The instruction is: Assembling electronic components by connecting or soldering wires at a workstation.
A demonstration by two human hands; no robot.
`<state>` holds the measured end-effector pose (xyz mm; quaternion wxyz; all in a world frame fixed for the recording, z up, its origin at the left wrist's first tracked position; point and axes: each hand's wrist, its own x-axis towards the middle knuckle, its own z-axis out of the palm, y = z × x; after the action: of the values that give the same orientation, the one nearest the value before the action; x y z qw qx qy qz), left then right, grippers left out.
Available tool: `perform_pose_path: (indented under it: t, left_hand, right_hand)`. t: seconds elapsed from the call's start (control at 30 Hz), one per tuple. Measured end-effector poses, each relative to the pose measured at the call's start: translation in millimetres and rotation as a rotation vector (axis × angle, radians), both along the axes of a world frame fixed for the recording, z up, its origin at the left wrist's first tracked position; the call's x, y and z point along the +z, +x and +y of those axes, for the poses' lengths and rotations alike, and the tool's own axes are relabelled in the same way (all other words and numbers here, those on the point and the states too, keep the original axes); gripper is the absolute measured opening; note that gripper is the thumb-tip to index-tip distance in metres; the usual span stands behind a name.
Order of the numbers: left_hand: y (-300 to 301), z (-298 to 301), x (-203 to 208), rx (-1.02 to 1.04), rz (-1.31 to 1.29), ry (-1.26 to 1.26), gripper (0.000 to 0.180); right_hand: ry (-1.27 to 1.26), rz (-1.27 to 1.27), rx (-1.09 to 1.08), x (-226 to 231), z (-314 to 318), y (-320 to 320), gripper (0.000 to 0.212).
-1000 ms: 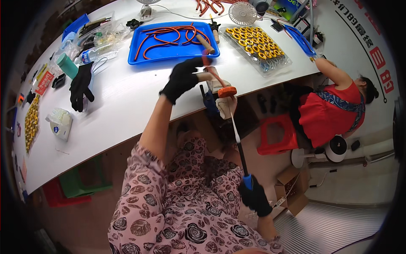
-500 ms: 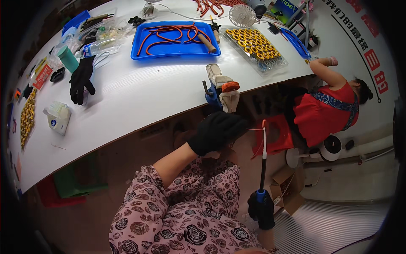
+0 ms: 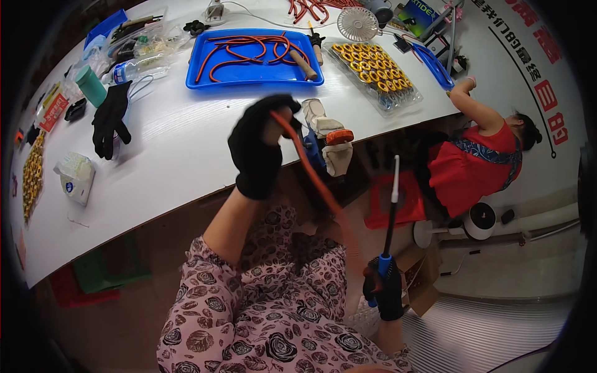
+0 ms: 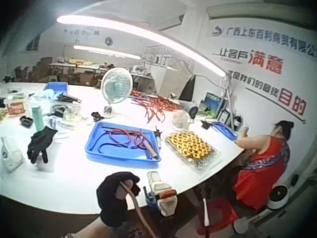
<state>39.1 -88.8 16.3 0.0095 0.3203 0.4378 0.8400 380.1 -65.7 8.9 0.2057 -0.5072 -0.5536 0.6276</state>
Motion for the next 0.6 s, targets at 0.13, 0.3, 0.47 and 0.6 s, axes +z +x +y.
perform_pose_path:
  t: [0.13,0.3,0.47,0.6]
  left_hand:
    - [-55.1,45.6,15.1,-0.285,-0.182,0.095,0.019]
    - [-84.2,101.5,-10.7,-0.564,-0.298,-0.107,0.014]
    - [-84.3,113.6,-22.6,-0.519,-0.269,-0.222,0.017]
    - [-73.0,91.4,-20.0,-0.271,-0.333,-0.091,0.020]
  right_hand:
    - [0.012,-0.252,0.302,11.7,10.5,-10.6,0.013]
    - [-0.016,-0.307,0.361,19.8,27.1,-28.3,0.015]
    - [-0.018,-0.235,0.369,19.9,54.2,-54.6,0.017]
    - [-0.005,-0.258,0.377,23.6,59.7,-59.0,0.017]
